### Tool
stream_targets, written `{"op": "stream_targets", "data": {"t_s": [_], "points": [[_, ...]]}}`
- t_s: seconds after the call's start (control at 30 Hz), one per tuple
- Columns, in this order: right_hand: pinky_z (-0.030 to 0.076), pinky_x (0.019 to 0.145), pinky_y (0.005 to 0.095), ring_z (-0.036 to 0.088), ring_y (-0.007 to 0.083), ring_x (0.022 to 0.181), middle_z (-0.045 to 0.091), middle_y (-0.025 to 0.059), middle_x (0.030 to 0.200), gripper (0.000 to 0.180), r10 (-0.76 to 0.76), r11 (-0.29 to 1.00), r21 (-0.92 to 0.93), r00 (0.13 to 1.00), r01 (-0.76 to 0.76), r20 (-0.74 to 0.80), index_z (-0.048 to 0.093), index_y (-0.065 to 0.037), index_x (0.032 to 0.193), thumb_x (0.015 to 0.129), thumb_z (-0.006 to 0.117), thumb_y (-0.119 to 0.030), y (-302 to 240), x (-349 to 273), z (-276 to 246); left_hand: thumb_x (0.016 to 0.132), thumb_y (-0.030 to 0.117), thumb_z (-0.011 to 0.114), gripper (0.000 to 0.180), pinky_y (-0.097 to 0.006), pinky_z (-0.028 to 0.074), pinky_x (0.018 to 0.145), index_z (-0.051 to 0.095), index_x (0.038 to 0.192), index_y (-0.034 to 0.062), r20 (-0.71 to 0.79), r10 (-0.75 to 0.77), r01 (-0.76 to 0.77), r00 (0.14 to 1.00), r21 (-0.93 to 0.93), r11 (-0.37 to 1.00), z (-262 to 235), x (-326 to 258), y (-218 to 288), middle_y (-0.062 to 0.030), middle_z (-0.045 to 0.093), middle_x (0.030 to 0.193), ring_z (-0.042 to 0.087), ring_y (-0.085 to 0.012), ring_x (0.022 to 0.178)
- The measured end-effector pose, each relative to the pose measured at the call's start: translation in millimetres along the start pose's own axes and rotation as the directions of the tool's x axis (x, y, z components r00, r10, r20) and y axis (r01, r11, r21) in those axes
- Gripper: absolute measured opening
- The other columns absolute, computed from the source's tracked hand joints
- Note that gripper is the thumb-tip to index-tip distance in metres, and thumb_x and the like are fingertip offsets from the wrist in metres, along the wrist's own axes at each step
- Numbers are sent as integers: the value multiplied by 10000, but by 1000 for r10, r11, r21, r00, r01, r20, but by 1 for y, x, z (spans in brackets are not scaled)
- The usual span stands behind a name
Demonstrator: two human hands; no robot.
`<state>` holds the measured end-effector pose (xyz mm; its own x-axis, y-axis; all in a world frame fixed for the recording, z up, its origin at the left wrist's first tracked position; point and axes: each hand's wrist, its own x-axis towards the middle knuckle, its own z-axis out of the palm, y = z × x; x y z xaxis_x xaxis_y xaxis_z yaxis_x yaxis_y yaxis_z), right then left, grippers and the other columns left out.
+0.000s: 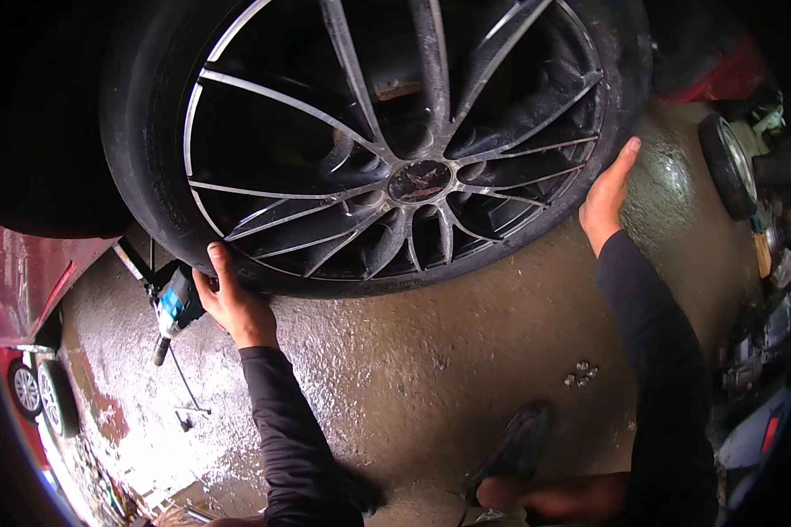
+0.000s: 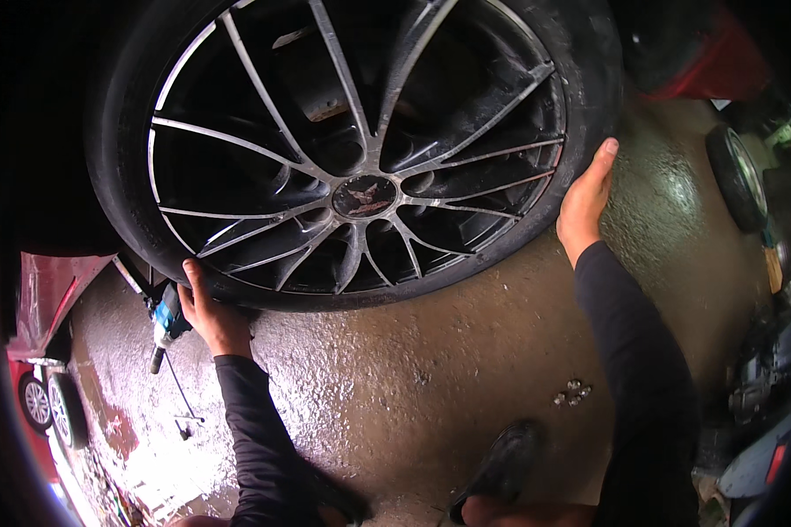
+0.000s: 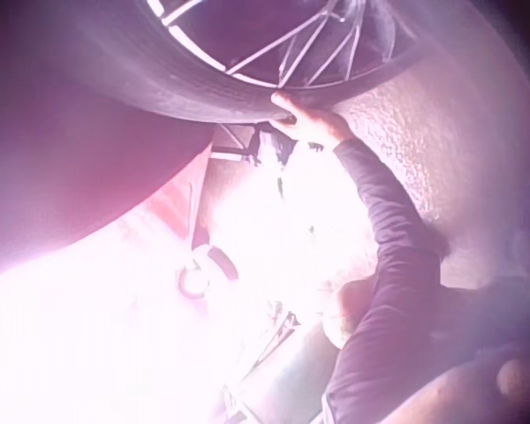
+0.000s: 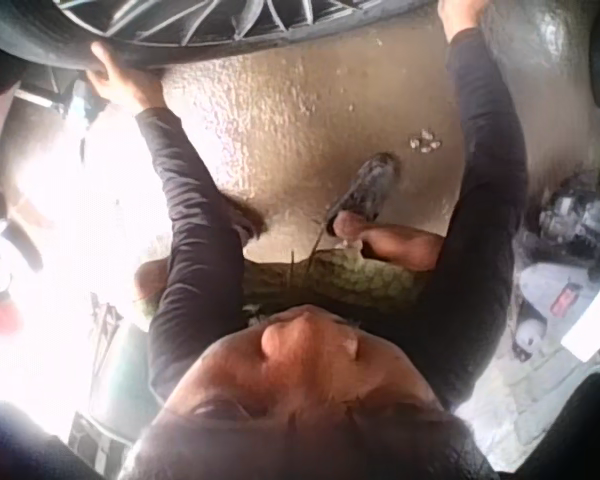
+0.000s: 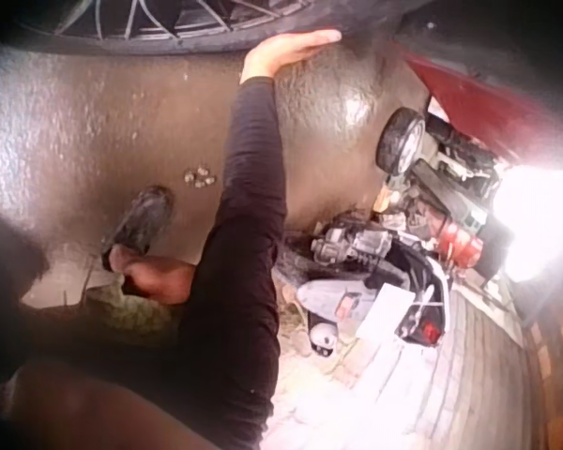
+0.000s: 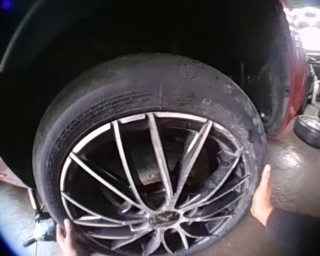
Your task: The person removes a tire from a red car using a cordless impact wrench, then rolls a replacement tire into position and mounts it onto the wheel hub. They hand-tighten the lug nuts before using the impact wrench to fully secure the wheel.
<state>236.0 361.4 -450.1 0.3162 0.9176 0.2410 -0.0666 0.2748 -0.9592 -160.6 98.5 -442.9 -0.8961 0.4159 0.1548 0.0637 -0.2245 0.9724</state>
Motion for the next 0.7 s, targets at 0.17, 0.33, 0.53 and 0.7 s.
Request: {"op": "stream_targets", "data": {"t_s": [0.17, 0.33, 0.53, 0.7], "points": [[239, 1175, 333, 326, 232, 1423, 310, 96, 1582, 864, -19, 994, 111, 999, 15, 31, 269, 11, 1527, 990, 376, -657, 6, 5, 0, 955, 426, 659, 543, -295, 477, 832, 528, 1268, 2, 47, -24, 26, 999, -39, 999, -2, -6, -2, -80, 621, 1079, 588, -157, 947], [230, 1175, 308, 337, 200, 1422, 307, 81, 1591, 825, -196, 979, -43, 980, 198, 37, 261, 33, 1529, 1017, 363, -606, -53, 15, 24, 954, 447, 651, 507, -298, 479, 791, 551, 1208, 20, 21, -143, 144, 990, -105, 984, -7, -16, -49, -63, 615, 1021, 588, -145, 890], [175, 1204, 306, 235, 219, 1492, 244, 177, 1611, 864, -218, 975, -28, 975, 219, 33, 239, 107, 1505, 1013, 385, -588, -53, 15, 24, 955, 491, 632, 522, -301, 467, 799, 553, 1160, 18, -12, -95, 94, 995, -78, 992, 2, -22, -53, -58, 606, 1007, 573, -142, 896], [168, 1204, 309, 219, 210, 1493, 217, 141, 1625, 896, -107, 993, 63, 994, 104, 36, 193, 80, 1529, 1002, 377, -622, -27, 9, 22, 936, 529, 636, 580, -272, 498, 697, 557, 1192, 16, -96, -7, 9, 995, 27, 1000, 3, -12, -26, -59, 616, 956, 603, -141, 808]]}}
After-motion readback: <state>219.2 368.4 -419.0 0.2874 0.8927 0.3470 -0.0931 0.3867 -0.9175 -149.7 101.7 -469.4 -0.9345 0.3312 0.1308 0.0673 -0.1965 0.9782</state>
